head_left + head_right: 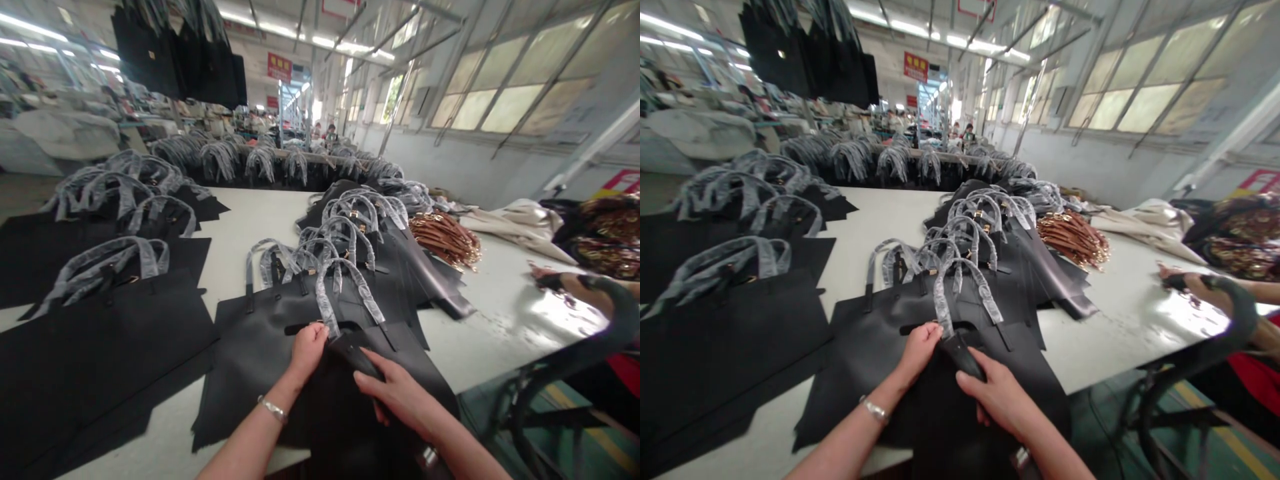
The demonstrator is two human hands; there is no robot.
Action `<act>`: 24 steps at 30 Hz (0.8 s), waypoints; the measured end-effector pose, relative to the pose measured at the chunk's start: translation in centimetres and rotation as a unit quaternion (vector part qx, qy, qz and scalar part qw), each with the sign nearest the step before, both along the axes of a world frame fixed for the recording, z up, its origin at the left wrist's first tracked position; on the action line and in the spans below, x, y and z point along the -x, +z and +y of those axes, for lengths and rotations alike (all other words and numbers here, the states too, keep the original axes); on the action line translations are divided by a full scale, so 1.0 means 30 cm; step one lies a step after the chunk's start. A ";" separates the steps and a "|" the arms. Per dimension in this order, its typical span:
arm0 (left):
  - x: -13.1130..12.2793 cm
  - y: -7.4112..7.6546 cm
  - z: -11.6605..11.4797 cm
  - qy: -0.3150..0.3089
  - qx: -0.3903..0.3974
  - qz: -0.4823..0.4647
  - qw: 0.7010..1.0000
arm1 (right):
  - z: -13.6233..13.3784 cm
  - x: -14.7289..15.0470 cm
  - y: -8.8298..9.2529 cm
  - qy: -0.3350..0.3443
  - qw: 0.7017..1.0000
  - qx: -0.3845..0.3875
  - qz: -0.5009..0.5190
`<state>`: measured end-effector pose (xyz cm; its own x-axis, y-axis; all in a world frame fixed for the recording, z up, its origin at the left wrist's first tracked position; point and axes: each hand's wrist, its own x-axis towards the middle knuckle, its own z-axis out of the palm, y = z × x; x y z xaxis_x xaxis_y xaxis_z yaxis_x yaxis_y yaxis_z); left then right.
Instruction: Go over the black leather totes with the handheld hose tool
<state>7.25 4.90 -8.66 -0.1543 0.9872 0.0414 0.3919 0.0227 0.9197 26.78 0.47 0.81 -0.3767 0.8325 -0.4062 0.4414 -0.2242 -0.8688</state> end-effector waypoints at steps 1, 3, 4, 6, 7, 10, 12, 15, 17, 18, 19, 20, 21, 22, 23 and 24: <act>0.002 -0.001 0.001 -0.001 0.000 -0.006 1.000 | 0.012 0.008 0.003 -0.023 0.999 -0.021 -0.009; 0.005 -0.002 0.003 -0.004 0.000 -0.019 1.000 | 0.034 0.010 0.016 -0.064 0.995 -0.066 -0.034; 0.006 -0.001 0.005 -0.006 0.001 -0.025 1.000 | 0.040 0.001 0.023 -0.073 0.993 -0.080 -0.045; 0.013 0.006 0.009 -0.015 0.005 -0.039 0.999 | 0.032 -0.030 0.030 -0.060 0.994 -0.072 -0.051; 0.020 0.011 0.010 -0.022 0.007 -0.044 0.999 | 0.017 -0.050 0.028 -0.046 0.996 -0.057 -0.049; 0.059 0.033 -0.005 -0.053 0.021 -0.077 0.995 | -0.052 -0.102 0.008 -0.023 0.999 -0.005 -0.040; 0.101 0.048 -0.040 -0.055 0.063 -0.131 0.988 | -0.097 -0.113 -0.005 -0.021 0.999 0.010 -0.038; 0.164 0.063 -0.125 -0.042 0.138 -0.207 0.968 | -0.133 -0.094 -0.005 -0.021 0.999 0.010 -0.048; 0.191 0.065 -0.186 -0.045 0.147 -0.221 0.963 | -0.137 -0.066 0.005 -0.008 0.998 0.010 -0.056; 0.197 0.064 -0.211 -0.049 0.143 -0.227 0.962 | -0.136 -0.049 0.011 0.004 0.998 0.012 -0.059; 0.199 0.061 -0.233 -0.049 0.138 -0.235 0.961 | -0.133 -0.030 0.016 0.018 0.998 0.014 -0.062; 0.197 0.058 -0.249 -0.044 0.133 -0.245 0.959 | -0.130 -0.011 0.020 0.033 0.997 0.015 -0.063; 0.193 0.054 -0.260 -0.039 0.128 -0.257 0.957 | -0.126 0.009 0.023 0.050 0.997 0.016 -0.061; 0.188 0.051 -0.267 -0.036 0.121 -0.270 0.955 | -0.123 0.031 0.025 0.066 0.996 0.015 -0.056; 0.183 0.049 -0.271 -0.039 0.114 -0.282 0.952 | -0.118 0.053 0.026 0.081 0.995 0.013 -0.048; 0.178 0.047 -0.272 -0.044 0.106 -0.293 0.949 | -0.113 0.077 0.027 0.093 0.995 0.011 -0.040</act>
<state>1.92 -3.26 -7.24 -0.0069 0.9740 -0.2263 -0.1763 0.2216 0.9591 24.48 -2.92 1.62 -0.4895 0.7416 -0.4587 0.5454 -0.1501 -0.8247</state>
